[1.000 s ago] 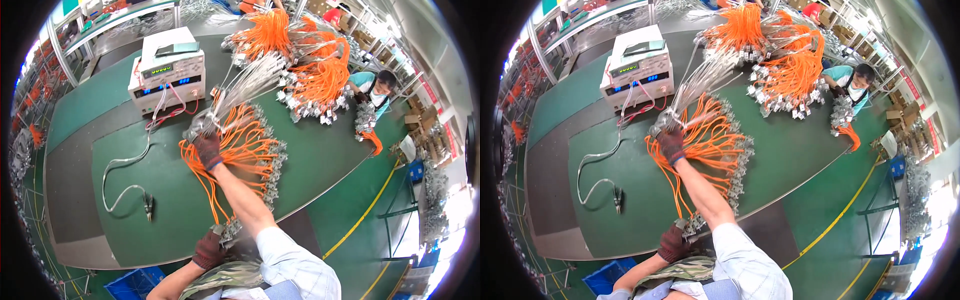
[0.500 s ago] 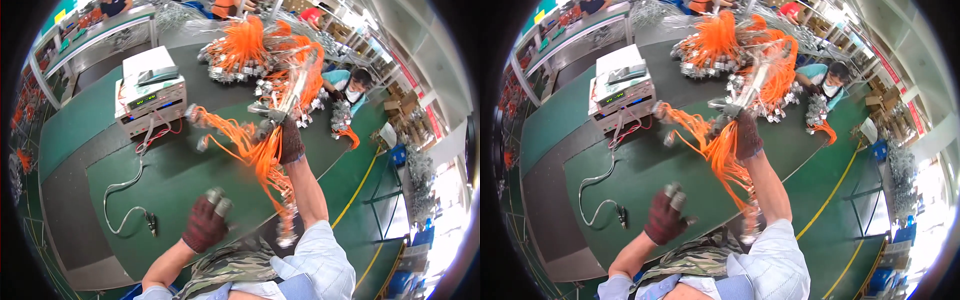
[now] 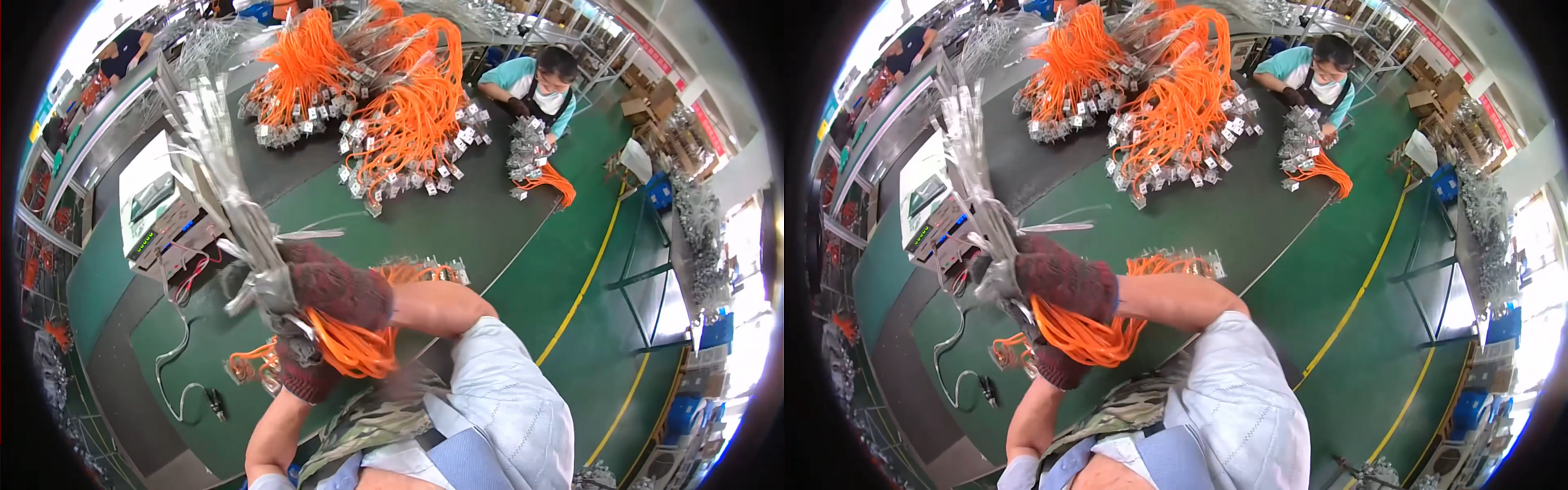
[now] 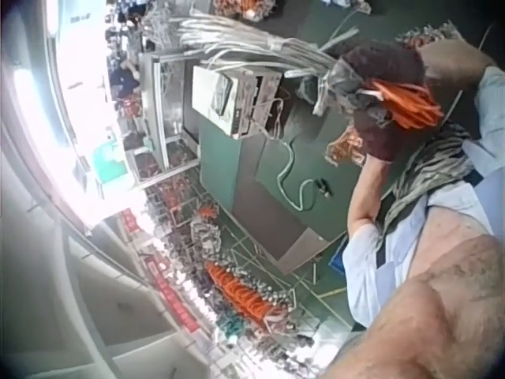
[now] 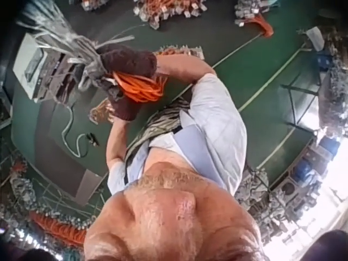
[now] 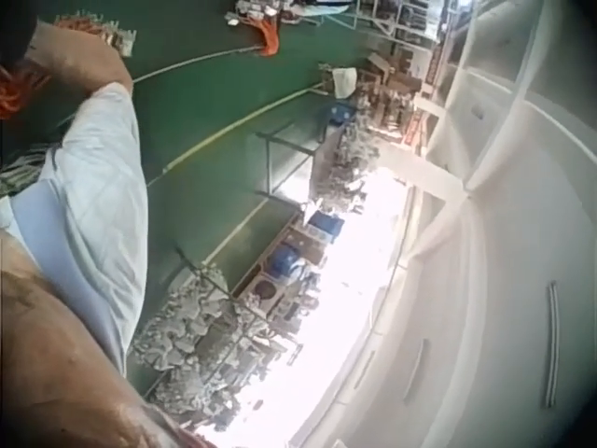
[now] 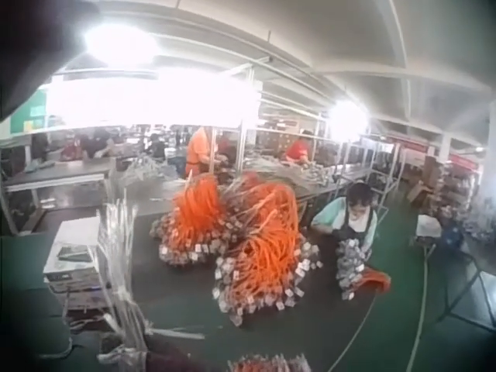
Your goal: Transferring and organizing large bundles of orange electrical wire harnesses from a workbench to a storage rack.
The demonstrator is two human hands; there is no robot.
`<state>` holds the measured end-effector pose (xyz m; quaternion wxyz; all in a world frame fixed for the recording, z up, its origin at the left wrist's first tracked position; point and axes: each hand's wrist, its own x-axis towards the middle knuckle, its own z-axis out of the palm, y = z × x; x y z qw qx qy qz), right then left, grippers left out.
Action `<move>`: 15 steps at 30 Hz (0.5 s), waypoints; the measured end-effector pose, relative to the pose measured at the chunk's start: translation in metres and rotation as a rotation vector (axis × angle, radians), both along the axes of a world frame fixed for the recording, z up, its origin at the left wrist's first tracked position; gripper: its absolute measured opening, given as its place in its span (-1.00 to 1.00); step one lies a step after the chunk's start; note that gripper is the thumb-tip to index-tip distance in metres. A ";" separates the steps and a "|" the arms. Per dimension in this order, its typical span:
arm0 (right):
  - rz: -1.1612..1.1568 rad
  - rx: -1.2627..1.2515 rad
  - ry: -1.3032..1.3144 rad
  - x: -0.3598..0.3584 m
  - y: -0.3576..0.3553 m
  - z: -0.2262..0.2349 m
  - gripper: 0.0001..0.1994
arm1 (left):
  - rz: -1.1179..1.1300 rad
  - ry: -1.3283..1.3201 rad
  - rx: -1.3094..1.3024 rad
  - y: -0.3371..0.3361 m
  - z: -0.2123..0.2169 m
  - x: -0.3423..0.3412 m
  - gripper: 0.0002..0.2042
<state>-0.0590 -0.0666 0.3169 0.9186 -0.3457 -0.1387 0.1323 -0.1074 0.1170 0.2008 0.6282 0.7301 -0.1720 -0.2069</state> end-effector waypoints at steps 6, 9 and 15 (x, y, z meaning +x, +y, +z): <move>0.121 -0.015 -0.009 0.017 -0.026 -0.006 -0.49 | -0.592 0.682 -1.112 -0.058 -0.037 -0.015 -0.56; 0.147 -0.042 0.000 0.022 -0.061 -0.005 -0.49 | -0.595 0.733 -1.049 -0.106 -0.038 -0.026 -0.55; 0.193 -0.105 0.023 0.006 -0.203 0.014 -0.48 | -0.617 0.343 -0.364 -0.231 -0.025 -0.012 -0.44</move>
